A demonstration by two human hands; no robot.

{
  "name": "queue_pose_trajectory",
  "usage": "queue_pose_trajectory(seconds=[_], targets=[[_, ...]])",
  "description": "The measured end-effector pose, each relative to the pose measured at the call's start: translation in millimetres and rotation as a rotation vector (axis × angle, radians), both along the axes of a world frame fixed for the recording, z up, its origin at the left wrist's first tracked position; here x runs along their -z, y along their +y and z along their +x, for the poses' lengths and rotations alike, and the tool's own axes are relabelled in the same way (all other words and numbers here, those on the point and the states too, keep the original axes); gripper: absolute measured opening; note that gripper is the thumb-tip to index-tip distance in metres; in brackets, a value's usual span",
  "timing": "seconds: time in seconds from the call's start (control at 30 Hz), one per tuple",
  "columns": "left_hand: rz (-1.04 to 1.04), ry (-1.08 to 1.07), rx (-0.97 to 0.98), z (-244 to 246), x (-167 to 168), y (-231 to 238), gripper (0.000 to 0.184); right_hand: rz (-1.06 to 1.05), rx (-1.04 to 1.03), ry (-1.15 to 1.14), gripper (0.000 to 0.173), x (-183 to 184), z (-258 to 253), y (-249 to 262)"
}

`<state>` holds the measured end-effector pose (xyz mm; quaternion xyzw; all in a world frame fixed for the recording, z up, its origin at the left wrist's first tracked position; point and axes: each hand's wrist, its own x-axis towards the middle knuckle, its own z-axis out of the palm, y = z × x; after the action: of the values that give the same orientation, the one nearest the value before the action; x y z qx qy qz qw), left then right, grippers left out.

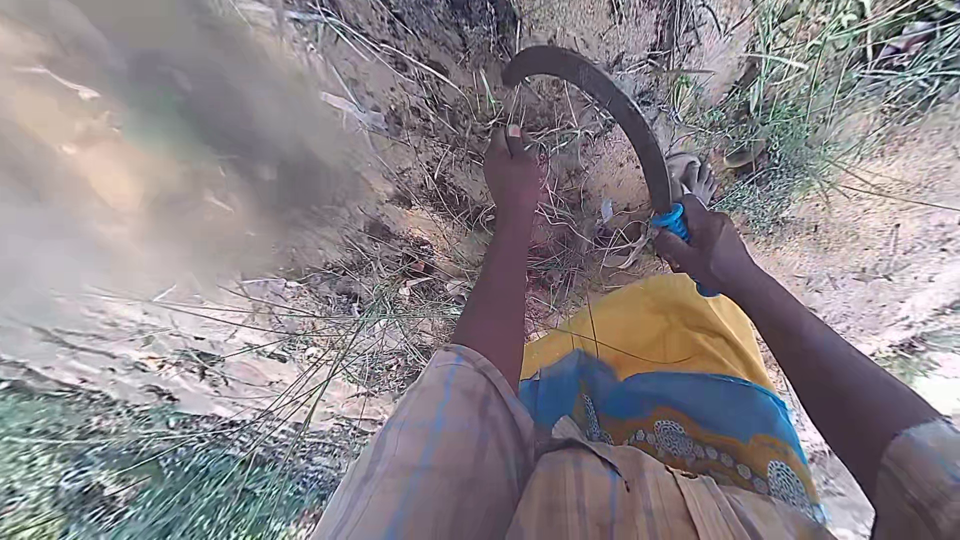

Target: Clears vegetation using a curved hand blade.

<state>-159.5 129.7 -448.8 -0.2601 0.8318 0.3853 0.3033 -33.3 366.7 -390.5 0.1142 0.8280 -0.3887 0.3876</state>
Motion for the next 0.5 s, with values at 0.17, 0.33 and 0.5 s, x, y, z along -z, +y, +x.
queue_pose_trajectory(seconds=[0.17, 0.33, 0.5], targets=[[-0.009, -0.001, 0.077, 8, -10, -2, 0.04, 0.084, 0.018, -0.232, 0.041, -17, 17, 8], [-0.059, -0.277, 0.604, 110, -19, -41, 0.035, 0.112, 0.015, -0.22, 0.049, -96, 114, 42], [0.033, -0.799, 0.923, 157, -3, -38, 0.058, 0.166, 0.082, -0.092, 0.054, -110, 114, 49]])
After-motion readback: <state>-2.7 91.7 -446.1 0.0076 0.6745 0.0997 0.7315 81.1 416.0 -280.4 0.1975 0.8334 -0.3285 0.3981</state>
